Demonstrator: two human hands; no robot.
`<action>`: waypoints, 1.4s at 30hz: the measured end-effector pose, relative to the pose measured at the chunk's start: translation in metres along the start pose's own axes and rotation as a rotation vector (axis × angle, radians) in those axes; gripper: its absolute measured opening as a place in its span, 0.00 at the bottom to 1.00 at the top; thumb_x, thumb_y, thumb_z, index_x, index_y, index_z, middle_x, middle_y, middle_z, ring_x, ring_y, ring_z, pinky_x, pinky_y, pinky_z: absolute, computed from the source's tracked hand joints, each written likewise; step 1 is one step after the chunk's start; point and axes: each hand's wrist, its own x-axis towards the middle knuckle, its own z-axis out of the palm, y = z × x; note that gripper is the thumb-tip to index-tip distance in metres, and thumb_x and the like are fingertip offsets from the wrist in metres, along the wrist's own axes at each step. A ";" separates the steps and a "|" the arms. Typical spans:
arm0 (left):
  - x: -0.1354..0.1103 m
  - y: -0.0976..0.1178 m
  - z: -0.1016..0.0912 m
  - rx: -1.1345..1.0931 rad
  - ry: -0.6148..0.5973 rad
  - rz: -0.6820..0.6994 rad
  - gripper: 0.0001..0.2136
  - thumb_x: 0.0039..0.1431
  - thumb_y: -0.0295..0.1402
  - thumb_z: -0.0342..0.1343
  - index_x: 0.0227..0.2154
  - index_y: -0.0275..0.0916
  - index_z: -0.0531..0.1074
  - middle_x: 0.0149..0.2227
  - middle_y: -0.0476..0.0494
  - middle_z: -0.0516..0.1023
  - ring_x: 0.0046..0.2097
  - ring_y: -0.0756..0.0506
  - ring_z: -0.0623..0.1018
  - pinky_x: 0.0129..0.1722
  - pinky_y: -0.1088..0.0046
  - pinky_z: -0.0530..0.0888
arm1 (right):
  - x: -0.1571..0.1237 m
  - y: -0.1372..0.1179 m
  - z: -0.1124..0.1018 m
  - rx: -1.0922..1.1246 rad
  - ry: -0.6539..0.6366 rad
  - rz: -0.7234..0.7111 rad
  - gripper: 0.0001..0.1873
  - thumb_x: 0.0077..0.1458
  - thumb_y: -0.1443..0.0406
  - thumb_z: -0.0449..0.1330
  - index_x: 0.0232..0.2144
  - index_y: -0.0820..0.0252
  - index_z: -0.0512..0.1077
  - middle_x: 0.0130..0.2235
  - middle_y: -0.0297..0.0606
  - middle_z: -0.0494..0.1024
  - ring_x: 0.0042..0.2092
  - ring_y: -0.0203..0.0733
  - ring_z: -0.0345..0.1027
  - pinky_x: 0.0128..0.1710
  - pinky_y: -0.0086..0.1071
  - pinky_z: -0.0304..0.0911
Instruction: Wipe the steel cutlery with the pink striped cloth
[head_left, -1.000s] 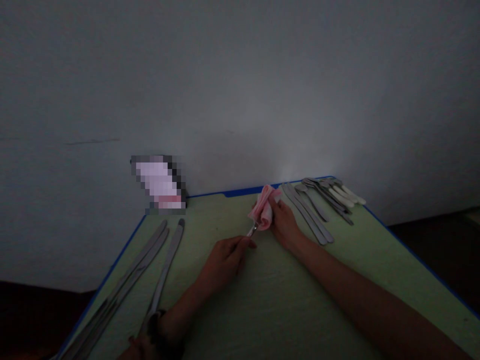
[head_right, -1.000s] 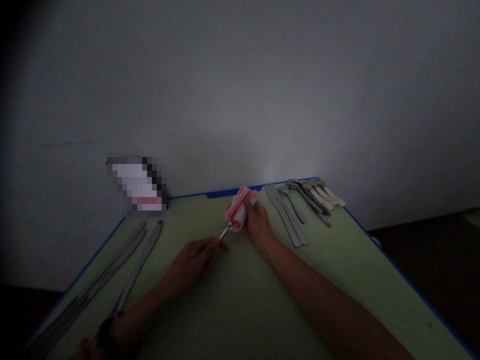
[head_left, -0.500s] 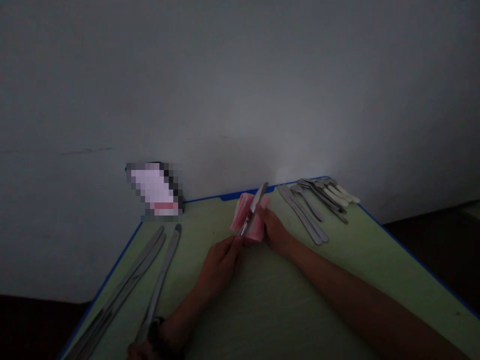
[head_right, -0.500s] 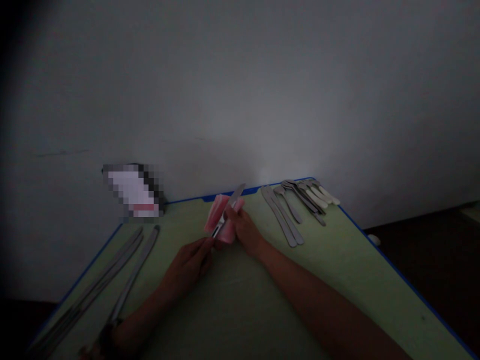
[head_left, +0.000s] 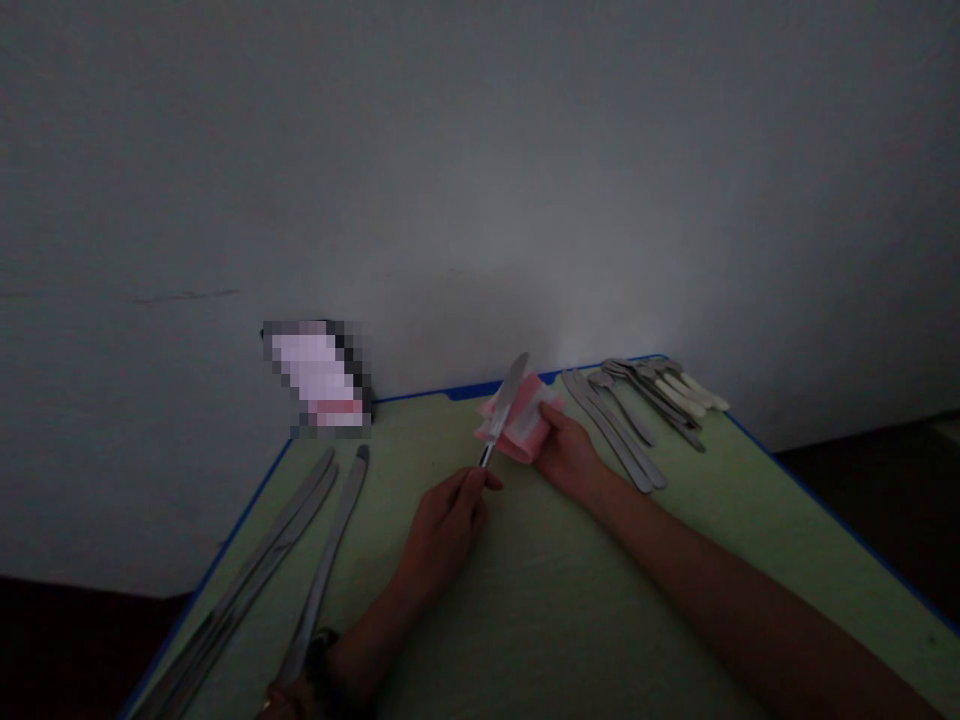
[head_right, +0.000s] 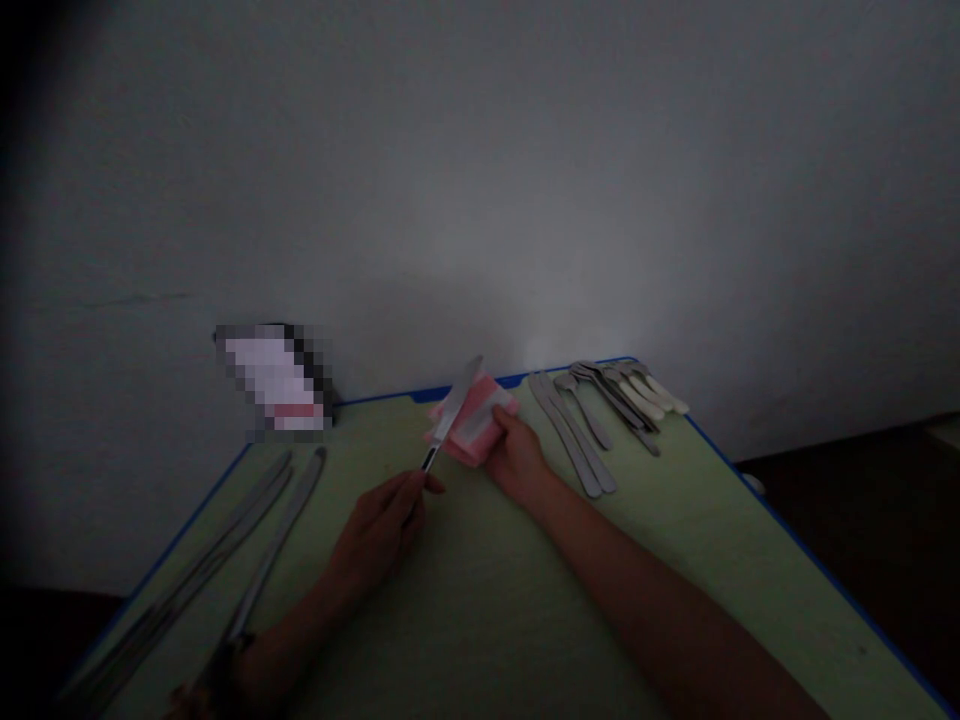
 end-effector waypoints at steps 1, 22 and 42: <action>0.000 -0.001 0.000 -0.048 0.017 -0.007 0.19 0.59 0.48 0.44 0.34 0.36 0.69 0.15 0.58 0.56 0.15 0.54 0.57 0.15 0.80 0.55 | 0.000 0.000 0.000 -0.003 0.011 -0.012 0.13 0.54 0.66 0.51 0.42 0.62 0.68 0.39 0.41 0.78 0.42 0.43 0.72 0.47 0.40 0.66; -0.003 0.003 0.002 0.357 0.024 0.074 0.21 0.61 0.45 0.41 0.36 0.36 0.73 0.17 0.54 0.61 0.21 0.50 0.65 0.22 0.77 0.59 | -0.015 -0.012 0.010 0.041 0.001 -0.029 0.19 0.57 0.55 0.47 0.33 0.60 0.72 0.30 0.37 0.79 0.34 0.43 0.72 0.43 0.40 0.67; 0.003 -0.009 0.002 0.434 -0.052 0.173 0.17 0.63 0.37 0.36 0.26 0.37 0.67 0.24 0.47 0.71 0.26 0.48 0.69 0.27 0.75 0.63 | -0.021 0.005 0.001 -0.503 -0.334 0.071 0.11 0.42 0.65 0.66 0.31 0.61 0.72 0.29 0.33 0.74 0.30 0.34 0.67 0.36 0.31 0.62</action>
